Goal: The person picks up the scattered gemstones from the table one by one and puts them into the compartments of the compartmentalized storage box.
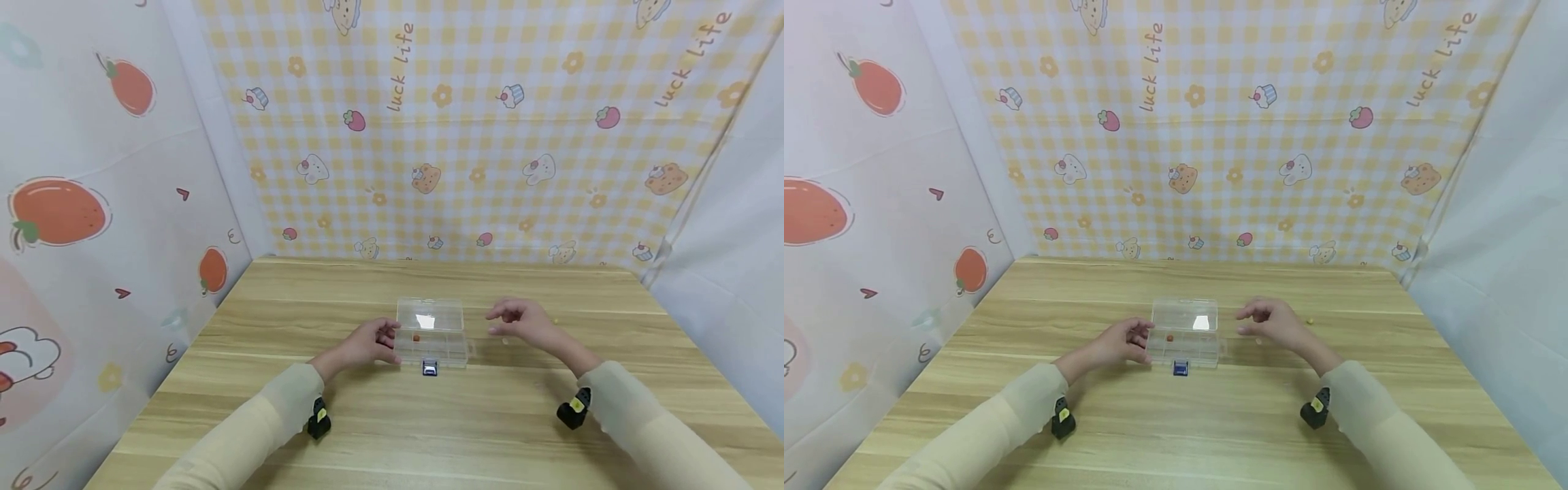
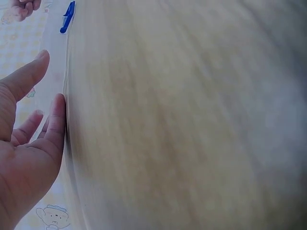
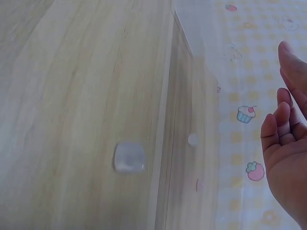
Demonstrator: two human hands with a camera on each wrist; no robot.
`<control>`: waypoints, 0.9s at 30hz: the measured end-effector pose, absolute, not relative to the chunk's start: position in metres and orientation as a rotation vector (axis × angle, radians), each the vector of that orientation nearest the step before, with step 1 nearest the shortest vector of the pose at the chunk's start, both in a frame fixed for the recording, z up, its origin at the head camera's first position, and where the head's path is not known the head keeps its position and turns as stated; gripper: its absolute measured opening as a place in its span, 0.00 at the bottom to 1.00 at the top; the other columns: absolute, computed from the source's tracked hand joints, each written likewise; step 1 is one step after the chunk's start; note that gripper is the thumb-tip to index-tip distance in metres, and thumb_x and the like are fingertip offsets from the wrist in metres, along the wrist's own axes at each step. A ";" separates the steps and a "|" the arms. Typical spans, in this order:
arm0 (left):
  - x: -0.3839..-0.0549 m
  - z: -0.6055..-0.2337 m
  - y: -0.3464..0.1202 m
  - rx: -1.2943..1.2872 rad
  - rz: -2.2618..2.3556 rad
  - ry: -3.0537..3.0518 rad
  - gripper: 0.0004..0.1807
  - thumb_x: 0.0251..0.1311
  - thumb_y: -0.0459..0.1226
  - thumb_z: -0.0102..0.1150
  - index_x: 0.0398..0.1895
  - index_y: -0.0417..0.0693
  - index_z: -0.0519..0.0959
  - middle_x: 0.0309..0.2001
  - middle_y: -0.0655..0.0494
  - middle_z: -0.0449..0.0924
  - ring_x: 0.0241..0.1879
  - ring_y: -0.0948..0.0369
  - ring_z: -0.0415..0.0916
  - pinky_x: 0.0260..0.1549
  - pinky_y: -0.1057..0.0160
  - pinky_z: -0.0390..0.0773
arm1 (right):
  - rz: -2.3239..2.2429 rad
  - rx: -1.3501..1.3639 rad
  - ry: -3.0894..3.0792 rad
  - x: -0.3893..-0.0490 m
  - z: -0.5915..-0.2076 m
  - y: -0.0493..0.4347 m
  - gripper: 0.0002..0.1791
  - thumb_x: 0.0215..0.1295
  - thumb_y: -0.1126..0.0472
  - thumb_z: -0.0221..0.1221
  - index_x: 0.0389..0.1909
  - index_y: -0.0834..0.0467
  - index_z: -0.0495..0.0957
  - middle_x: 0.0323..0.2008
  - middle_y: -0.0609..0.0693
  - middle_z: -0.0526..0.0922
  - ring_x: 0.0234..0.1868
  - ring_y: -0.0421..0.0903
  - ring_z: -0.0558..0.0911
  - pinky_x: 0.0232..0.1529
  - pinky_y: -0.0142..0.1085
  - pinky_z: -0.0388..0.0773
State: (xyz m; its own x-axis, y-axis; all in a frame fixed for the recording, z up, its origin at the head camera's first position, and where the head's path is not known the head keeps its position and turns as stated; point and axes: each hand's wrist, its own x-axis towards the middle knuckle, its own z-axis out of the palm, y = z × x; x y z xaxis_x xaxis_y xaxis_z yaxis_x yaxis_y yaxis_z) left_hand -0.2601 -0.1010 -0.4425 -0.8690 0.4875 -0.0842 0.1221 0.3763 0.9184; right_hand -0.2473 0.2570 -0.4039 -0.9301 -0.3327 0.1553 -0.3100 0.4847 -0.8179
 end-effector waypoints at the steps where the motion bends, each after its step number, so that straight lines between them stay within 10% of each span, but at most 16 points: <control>1: -0.260 -0.443 -0.101 0.530 1.492 2.299 0.39 0.44 0.28 0.75 0.63 0.36 0.69 0.48 0.49 0.72 0.44 0.57 0.73 0.46 0.62 0.76 | -1.474 -0.577 2.695 -0.246 -0.404 0.260 0.16 0.56 0.62 0.70 0.43 0.67 0.83 0.41 0.58 0.77 0.32 0.46 0.69 0.29 0.33 0.69; 27: -0.259 -0.442 -0.101 0.533 1.508 2.288 0.38 0.44 0.28 0.75 0.62 0.36 0.69 0.48 0.49 0.72 0.44 0.57 0.73 0.46 0.61 0.76 | -1.475 -0.370 2.799 -0.227 -0.415 0.345 0.21 0.61 0.60 0.67 0.49 0.70 0.79 0.31 0.51 0.80 0.30 0.46 0.76 0.29 0.37 0.75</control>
State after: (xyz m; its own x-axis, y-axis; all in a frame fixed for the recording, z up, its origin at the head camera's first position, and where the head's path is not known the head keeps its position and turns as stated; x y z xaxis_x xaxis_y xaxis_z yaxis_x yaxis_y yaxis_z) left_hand -0.2588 -0.1013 -0.4416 -0.8686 0.4888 -0.0811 0.1180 0.3631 0.9242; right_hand -0.2274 0.3446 -0.4150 -0.9720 -0.1838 0.1461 -0.2244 0.5443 -0.8083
